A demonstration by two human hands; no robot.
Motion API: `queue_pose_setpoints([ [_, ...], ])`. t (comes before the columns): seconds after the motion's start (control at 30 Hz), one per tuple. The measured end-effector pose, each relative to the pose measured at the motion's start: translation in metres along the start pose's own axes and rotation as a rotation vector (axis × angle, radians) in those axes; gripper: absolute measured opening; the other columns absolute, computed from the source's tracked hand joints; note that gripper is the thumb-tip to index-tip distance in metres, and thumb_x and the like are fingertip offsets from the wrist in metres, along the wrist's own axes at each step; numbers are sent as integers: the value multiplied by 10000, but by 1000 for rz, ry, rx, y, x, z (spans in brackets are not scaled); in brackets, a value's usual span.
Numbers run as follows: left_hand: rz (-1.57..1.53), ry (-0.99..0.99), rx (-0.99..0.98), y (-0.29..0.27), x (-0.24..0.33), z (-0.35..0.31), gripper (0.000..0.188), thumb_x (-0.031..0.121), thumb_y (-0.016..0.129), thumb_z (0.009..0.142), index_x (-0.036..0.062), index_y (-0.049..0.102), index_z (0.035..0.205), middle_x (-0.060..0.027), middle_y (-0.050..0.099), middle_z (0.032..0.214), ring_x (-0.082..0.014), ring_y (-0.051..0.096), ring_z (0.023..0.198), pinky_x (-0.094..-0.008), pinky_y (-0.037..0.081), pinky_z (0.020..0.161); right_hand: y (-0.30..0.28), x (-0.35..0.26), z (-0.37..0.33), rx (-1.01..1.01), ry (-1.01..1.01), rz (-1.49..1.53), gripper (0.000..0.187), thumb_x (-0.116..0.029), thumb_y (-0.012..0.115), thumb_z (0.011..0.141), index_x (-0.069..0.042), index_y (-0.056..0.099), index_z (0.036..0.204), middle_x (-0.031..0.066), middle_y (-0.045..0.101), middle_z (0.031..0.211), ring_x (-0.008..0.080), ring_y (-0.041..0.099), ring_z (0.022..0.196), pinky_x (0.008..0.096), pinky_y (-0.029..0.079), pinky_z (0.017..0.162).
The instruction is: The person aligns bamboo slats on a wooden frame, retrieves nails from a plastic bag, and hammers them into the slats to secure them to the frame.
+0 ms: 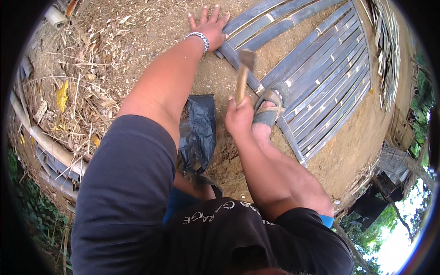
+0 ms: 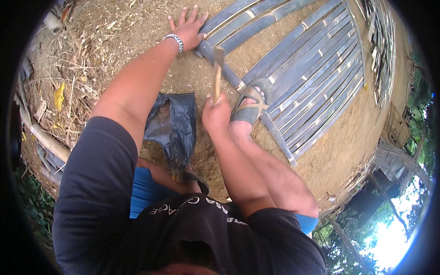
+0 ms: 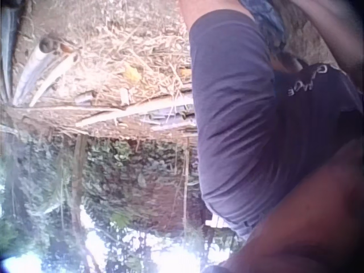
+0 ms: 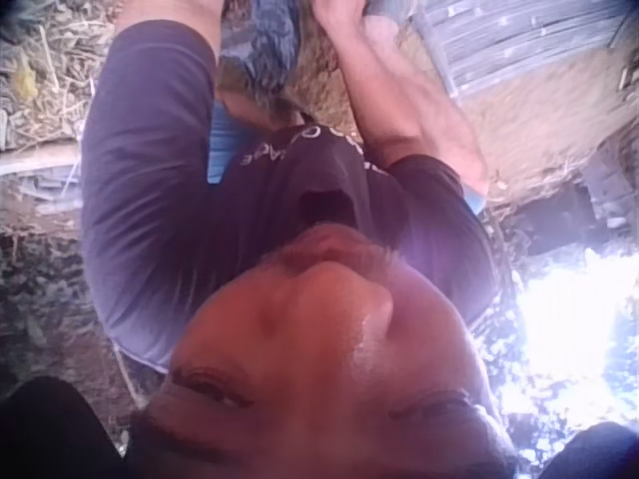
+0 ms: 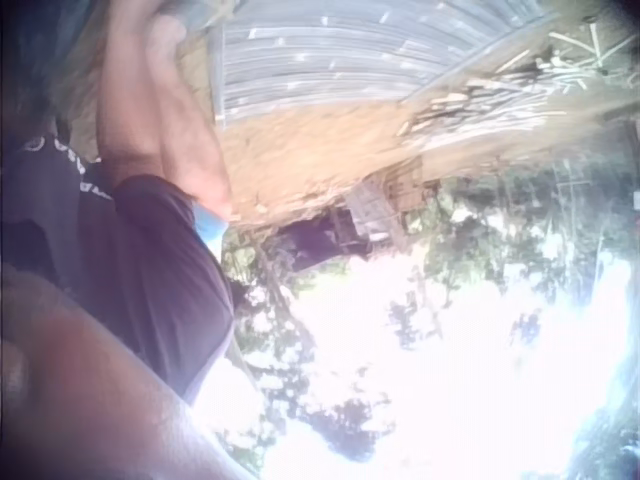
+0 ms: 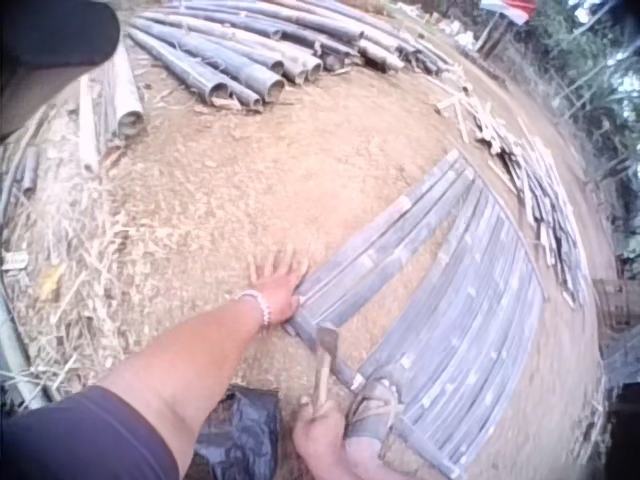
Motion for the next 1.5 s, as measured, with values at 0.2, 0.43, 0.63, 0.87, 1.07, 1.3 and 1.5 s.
queue_pose_setpoints([
  [0.2, -117, 32, 14, 2, 0, 2, 809, 352, 591, 955, 196, 190, 1639, -161, 18, 1717, -411, -29, 1572, -677, -19, 1211, -12, -7, 8, 200, -117, 92, 288, -185, 635, 974, 36, 554, 1140, 327, 661, 1016, 456, 667, 992, 473, 515, 860],
  [0.43, -46, 8, 6, -1, 3, 3, 831, 387, 598, 958, 204, 166, 1644, -148, 0, 1719, -395, -54, 1574, -692, -46, 1200, -21, -8, -2, 358, -313, 305, 269, -155, 637, 962, 25, 538, 1137, 306, 672, 948, 470, 676, 947, 513, 520, 837],
  [0.63, 118, -38, 97, 21, -14, 13, 742, 409, 537, 1010, 283, 174, 1644, -44, -12, 1730, -330, -46, 1584, -653, -51, 1217, -7, -19, 12, 186, -172, 151, 272, -151, 625, 968, 41, 538, 1140, 291, 675, 949, 473, 665, 909, 491, 517, 817],
  [0.87, 83, -6, 140, 20, -10, 11, 717, 379, 524, 1022, 275, 179, 1642, -48, -7, 1729, -323, -38, 1585, -650, -37, 1221, -7, 10, 32, -43, 16, 3, 250, -209, 629, 980, 31, 582, 1029, 153, 664, 771, 320, 664, 673, 450, 542, 662],
  [1.07, -384, -270, 389, 22, 3, -47, 662, 325, 563, 1018, 152, 295, 1598, -195, 111, 1689, -346, 65, 1572, -613, 19, 1239, -202, -31, 16, -34, 206, 61, 241, -261, 651, 986, -50, 583, 1082, -18, 528, 753, 95, 516, 594, 269, 470, 530],
  [1.3, -1179, -702, 452, 125, 24, -83, 536, 218, 716, 904, -41, 550, 1343, -224, 652, 1297, -353, 628, 1208, -411, 477, 1041, -432, -20, -77, 105, 213, -150, 182, -202, 615, 1016, -74, 571, 1136, -22, 521, 724, 85, 503, 585, 260, 443, 520],
  [1.5, -1383, -676, 411, 115, 36, -88, 571, 208, 769, 876, -86, 549, 1314, -224, 710, 1197, -321, 687, 1111, -381, 507, 989, -447, 60, -82, 192, 232, -147, 161, -203, 619, 1005, -73, 568, 1084, 0, 539, 715, 107, 522, 559, 275, 457, 513],
])
Point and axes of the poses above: each hand's wrist, its own z-axis towards the middle knuckle, its own y-axis out of the palm, x = y × z, the point moved 6 cm from there along z, towards the middle knuckle
